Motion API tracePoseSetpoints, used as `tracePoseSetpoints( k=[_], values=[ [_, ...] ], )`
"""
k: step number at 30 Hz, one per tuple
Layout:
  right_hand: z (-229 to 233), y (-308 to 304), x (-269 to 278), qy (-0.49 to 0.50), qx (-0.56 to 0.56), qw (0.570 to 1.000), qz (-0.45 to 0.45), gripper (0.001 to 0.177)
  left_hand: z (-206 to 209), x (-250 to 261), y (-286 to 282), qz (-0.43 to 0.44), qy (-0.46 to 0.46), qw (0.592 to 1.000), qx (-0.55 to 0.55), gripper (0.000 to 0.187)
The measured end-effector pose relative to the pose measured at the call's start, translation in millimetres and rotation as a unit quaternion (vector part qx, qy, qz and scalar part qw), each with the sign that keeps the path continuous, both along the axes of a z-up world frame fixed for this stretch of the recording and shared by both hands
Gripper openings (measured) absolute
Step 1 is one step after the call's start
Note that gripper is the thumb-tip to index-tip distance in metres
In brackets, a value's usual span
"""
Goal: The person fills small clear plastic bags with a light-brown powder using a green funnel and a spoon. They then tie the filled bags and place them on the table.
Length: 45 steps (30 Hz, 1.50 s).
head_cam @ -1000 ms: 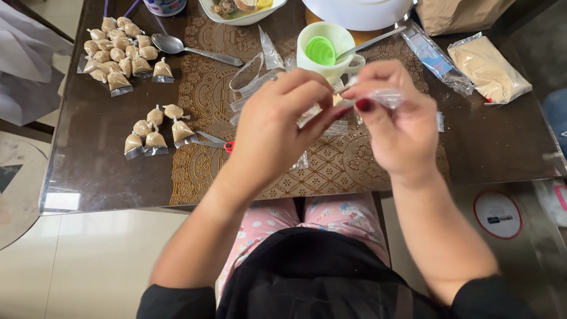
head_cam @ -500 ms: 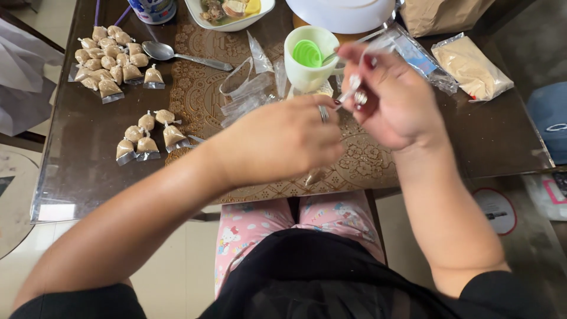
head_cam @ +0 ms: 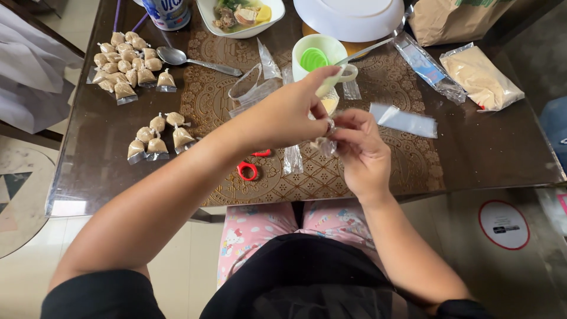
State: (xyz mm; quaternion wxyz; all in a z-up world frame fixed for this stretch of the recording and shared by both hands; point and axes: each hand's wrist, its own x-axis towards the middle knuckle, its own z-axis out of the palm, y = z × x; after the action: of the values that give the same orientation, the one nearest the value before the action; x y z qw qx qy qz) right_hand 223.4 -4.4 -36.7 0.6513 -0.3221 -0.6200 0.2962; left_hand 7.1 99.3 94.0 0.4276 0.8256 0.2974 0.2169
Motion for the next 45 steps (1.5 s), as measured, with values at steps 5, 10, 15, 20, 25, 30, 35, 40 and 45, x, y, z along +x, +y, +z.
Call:
tracePoseSetpoints(
  k=[5,10,15,20,25,30,35,40,45],
  values=[
    [9,2,-5,0.009,-0.029,0.998,-0.056,0.018,-3,-1,-16,0.029,-0.044,0.998,0.039,0.1],
    [9,14,-2,0.029,-0.125,0.99,-0.049,0.034,-13,5,-57,0.034,-0.046,0.985,0.163,0.096],
    [-11,8,5,0.054,-0.154,0.986,-0.025,0.011,-22,-6,-79,0.138,-0.137,0.927,0.32,0.082],
    [-25,12,5,0.142,-0.084,0.984,0.073,0.015,-60,-4,-59,0.1,-0.208,0.969,0.092,0.029],
    [-23,7,-1,0.165,-0.116,0.976,0.08,0.024,-86,16,-55,0.174,-0.289,0.94,-0.046,0.017],
    [-28,-8,6,0.118,-0.147,0.98,0.062,0.022,-78,15,-46,0.227,-0.325,0.918,-0.019,0.018],
    [-34,-17,14,0.133,-0.151,0.975,0.094,0.019,-65,11,-32,0.235,-0.38,0.894,-0.035,0.022],
    [-41,-23,20,0.165,-0.153,0.966,0.127,0.014,-60,6,-25,0.248,-0.349,0.903,0.033,0.023],
    [-36,-20,19,0.202,-0.14,0.958,0.146,0.02,-60,15,-22,0.257,-0.33,0.908,0.025,0.025]
  ],
)
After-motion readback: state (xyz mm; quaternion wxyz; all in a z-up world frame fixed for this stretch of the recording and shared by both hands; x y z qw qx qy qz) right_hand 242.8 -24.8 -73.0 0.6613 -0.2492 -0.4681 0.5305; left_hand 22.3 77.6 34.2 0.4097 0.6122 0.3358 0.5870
